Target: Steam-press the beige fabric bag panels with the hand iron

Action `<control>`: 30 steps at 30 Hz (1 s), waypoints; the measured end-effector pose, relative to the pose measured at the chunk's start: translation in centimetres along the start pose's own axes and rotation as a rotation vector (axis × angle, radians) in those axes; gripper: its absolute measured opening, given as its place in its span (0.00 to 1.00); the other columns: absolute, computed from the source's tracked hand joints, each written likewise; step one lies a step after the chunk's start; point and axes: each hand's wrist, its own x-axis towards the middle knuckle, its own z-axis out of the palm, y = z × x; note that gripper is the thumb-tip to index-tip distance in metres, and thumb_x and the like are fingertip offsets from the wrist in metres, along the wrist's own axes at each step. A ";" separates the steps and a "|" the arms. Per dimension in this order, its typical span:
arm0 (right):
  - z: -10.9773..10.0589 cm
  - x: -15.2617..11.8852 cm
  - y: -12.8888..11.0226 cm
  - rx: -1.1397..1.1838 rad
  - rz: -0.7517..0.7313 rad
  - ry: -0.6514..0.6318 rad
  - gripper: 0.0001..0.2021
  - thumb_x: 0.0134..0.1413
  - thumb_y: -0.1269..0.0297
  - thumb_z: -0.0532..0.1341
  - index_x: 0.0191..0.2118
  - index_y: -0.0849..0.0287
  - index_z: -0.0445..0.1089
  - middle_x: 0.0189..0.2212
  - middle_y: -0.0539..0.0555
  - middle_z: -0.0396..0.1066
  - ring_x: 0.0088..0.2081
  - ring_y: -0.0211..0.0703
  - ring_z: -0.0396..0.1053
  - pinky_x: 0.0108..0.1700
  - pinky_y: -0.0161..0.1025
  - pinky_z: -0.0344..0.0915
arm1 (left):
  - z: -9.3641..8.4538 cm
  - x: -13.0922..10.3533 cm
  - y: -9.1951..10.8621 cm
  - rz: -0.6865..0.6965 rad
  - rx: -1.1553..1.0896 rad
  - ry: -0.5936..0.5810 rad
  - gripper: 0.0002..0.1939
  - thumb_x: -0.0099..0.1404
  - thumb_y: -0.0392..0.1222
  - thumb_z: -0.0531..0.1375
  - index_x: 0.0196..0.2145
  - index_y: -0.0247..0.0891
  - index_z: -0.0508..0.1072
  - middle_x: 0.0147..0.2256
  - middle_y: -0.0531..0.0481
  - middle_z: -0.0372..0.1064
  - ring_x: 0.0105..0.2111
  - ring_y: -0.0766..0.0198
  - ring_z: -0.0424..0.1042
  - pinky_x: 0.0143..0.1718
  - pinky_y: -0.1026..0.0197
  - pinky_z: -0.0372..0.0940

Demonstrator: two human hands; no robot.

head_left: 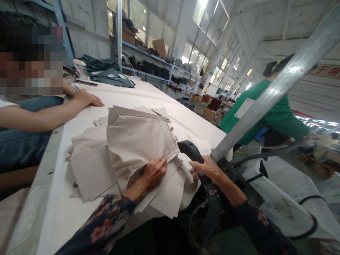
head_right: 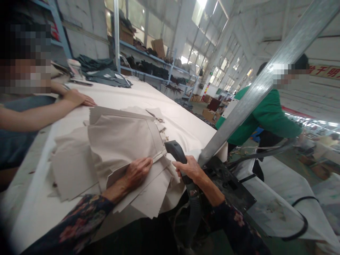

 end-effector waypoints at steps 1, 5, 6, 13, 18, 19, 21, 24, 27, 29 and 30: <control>-0.2 -0.3 0.3 -0.008 -0.003 -0.030 0.15 0.47 0.55 0.63 0.24 0.63 0.65 0.14 0.50 0.66 0.15 0.34 0.63 0.18 0.31 0.61 | 0.0 0.0 0.0 -0.001 -0.006 0.003 0.14 0.63 0.26 0.48 0.37 0.30 0.72 0.37 0.40 0.68 0.36 0.55 0.67 0.37 0.54 0.66; 0.5 -1.1 1.7 -0.026 0.000 -0.152 0.14 0.48 0.56 0.61 0.24 0.63 0.66 0.13 0.48 0.65 0.14 0.34 0.61 0.18 0.31 0.60 | 0.1 0.0 -0.1 -0.009 -0.033 0.018 0.14 0.64 0.26 0.48 0.38 0.31 0.72 0.37 0.40 0.68 0.37 0.55 0.67 0.37 0.53 0.66; 0.9 -1.1 1.9 -0.017 -0.001 -0.173 0.13 0.48 0.57 0.61 0.24 0.63 0.66 0.13 0.48 0.64 0.14 0.34 0.60 0.18 0.31 0.59 | 0.2 0.0 -0.1 -0.013 -0.038 0.022 0.15 0.64 0.26 0.47 0.38 0.32 0.72 0.37 0.40 0.68 0.37 0.56 0.67 0.38 0.53 0.66; 1.8 -0.2 0.3 0.131 0.000 -0.119 0.15 0.45 0.55 0.64 0.24 0.62 0.64 0.14 0.47 0.64 0.14 0.33 0.60 0.16 0.30 0.58 | 0.5 -0.6 -0.1 -0.051 -0.083 0.074 0.12 0.65 0.30 0.49 0.40 0.33 0.72 0.34 0.43 0.69 0.35 0.56 0.68 0.38 0.55 0.66; 2.9 -0.6 -1.5 0.383 -0.074 -0.148 0.18 0.43 0.51 0.66 0.29 0.62 0.64 0.19 0.48 0.65 0.18 0.33 0.62 0.20 0.32 0.63 | -0.7 -1.0 0.5 -0.208 -0.169 0.186 0.13 0.67 0.33 0.49 0.42 0.36 0.72 0.35 0.44 0.70 0.37 0.56 0.69 0.40 0.56 0.65; 3.7 -0.7 -1.9 0.404 -0.108 -0.171 0.18 0.44 0.51 0.65 0.29 0.62 0.64 0.19 0.48 0.65 0.18 0.33 0.62 0.20 0.32 0.63 | -1.3 -1.3 0.8 -0.277 -0.183 0.228 0.14 0.67 0.34 0.48 0.42 0.35 0.72 0.36 0.43 0.70 0.38 0.56 0.69 0.42 0.55 0.65; 5.6 -0.9 -2.7 0.423 -0.177 -0.214 0.18 0.46 0.50 0.64 0.31 0.62 0.64 0.20 0.48 0.65 0.18 0.33 0.62 0.21 0.32 0.62 | -2.7 -2.4 1.7 -0.429 -0.208 0.321 0.16 0.69 0.36 0.46 0.41 0.34 0.72 0.39 0.41 0.71 0.41 0.56 0.70 0.44 0.54 0.65; 8.7 -1.6 -3.6 0.451 -0.249 -0.313 0.20 0.53 0.45 0.58 0.33 0.61 0.65 0.21 0.48 0.65 0.20 0.34 0.63 0.22 0.32 0.62 | -5.3 -4.9 3.9 -0.604 -0.249 0.403 0.21 0.71 0.40 0.39 0.46 0.35 0.70 0.43 0.42 0.72 0.43 0.59 0.72 0.43 0.58 0.67; 11.2 -2.8 -3.6 0.397 -0.383 -0.321 0.22 0.59 0.45 0.49 0.31 0.60 0.65 0.25 0.52 0.65 0.28 0.40 0.66 0.31 0.37 0.66 | -7.3 -7.2 6.2 -0.884 -0.671 0.391 0.21 0.68 0.49 0.46 0.47 0.35 0.70 0.40 0.45 0.75 0.41 0.56 0.73 0.39 0.59 0.69; 12.5 -3.5 -3.1 0.323 -0.526 -0.244 0.19 0.62 0.50 0.48 0.33 0.58 0.66 0.32 0.55 0.66 0.38 0.43 0.66 0.42 0.39 0.65 | -7.9 -8.1 7.5 -1.099 -0.915 0.420 0.24 0.61 0.53 0.55 0.48 0.34 0.69 0.44 0.43 0.74 0.45 0.53 0.71 0.43 0.58 0.68; 13.1 -3.8 -2.7 0.286 -0.580 -0.207 0.16 0.63 0.53 0.48 0.35 0.58 0.66 0.35 0.56 0.66 0.41 0.44 0.65 0.46 0.39 0.64 | -8.0 -8.3 8.1 -1.184 -1.008 0.459 0.25 0.59 0.53 0.57 0.49 0.33 0.68 0.45 0.43 0.73 0.47 0.52 0.70 0.44 0.58 0.67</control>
